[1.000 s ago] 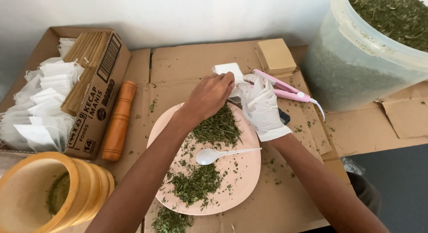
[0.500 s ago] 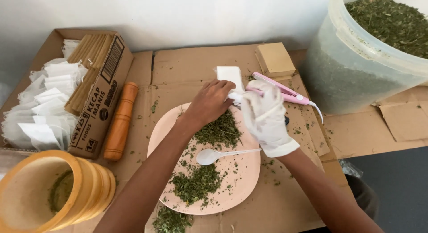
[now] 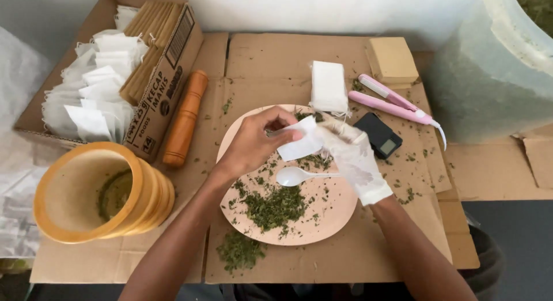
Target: The person uses a small spoon to fill individual white tea bags with dried leaves from a plate, occasionally reaching for new bags from a cardboard box and placing filled ones aside.
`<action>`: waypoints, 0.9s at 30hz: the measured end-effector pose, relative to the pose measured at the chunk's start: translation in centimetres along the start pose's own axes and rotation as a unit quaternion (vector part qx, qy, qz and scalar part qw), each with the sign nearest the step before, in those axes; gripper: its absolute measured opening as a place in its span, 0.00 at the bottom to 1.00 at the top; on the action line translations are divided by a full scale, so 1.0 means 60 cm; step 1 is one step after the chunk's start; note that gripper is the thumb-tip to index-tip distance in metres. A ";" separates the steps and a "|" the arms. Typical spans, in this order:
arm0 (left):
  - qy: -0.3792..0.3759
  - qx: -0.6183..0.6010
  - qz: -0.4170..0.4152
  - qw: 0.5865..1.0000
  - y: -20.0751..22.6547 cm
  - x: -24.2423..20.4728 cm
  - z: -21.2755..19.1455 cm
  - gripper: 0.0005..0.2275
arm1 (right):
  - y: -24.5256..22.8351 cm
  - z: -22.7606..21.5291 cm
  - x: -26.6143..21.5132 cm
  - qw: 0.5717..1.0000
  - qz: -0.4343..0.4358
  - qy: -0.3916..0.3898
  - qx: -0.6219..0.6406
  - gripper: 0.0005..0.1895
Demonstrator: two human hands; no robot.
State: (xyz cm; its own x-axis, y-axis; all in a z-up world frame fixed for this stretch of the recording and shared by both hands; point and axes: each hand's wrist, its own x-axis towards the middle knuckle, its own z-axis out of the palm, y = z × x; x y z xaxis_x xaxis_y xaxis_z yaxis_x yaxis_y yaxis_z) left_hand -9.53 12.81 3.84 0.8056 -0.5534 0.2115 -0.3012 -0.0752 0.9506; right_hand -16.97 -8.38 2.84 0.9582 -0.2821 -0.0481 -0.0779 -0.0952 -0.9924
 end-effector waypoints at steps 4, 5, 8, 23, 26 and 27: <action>0.020 -0.025 -0.026 0.999 -0.024 -0.040 -0.021 0.11 | -0.044 0.026 -0.055 0.997 0.045 -0.045 -0.037 0.03; 0.008 -0.001 -0.025 1.000 -0.019 -0.048 -0.024 0.09 | -0.017 0.023 -0.053 0.997 0.046 -0.045 -0.050 0.06; -0.016 0.015 -0.027 0.999 -0.007 -0.060 -0.028 0.14 | 0.011 0.023 -0.046 0.996 0.028 -0.059 -0.056 0.09; -0.062 0.031 -0.018 0.997 0.005 -0.069 -0.009 0.16 | 0.014 0.006 -0.045 0.989 0.029 -0.110 0.095 0.07; -0.063 0.036 -0.009 0.997 0.014 -0.070 -0.010 0.15 | 0.039 -0.001 -0.034 0.985 0.044 -0.119 0.116 0.08; -0.065 0.036 -0.004 0.997 0.015 -0.070 -0.010 0.15 | 0.046 -0.002 -0.032 0.984 0.048 -0.116 0.128 0.08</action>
State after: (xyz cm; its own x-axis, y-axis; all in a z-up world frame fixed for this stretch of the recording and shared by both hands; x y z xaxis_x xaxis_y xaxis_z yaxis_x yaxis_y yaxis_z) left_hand -12.89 15.58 3.95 0.7363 -0.6554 0.1682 -0.3349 -0.1370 0.9322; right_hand -19.06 -8.21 0.22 0.9892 -0.0495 -0.1381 -0.1277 0.1725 -0.9767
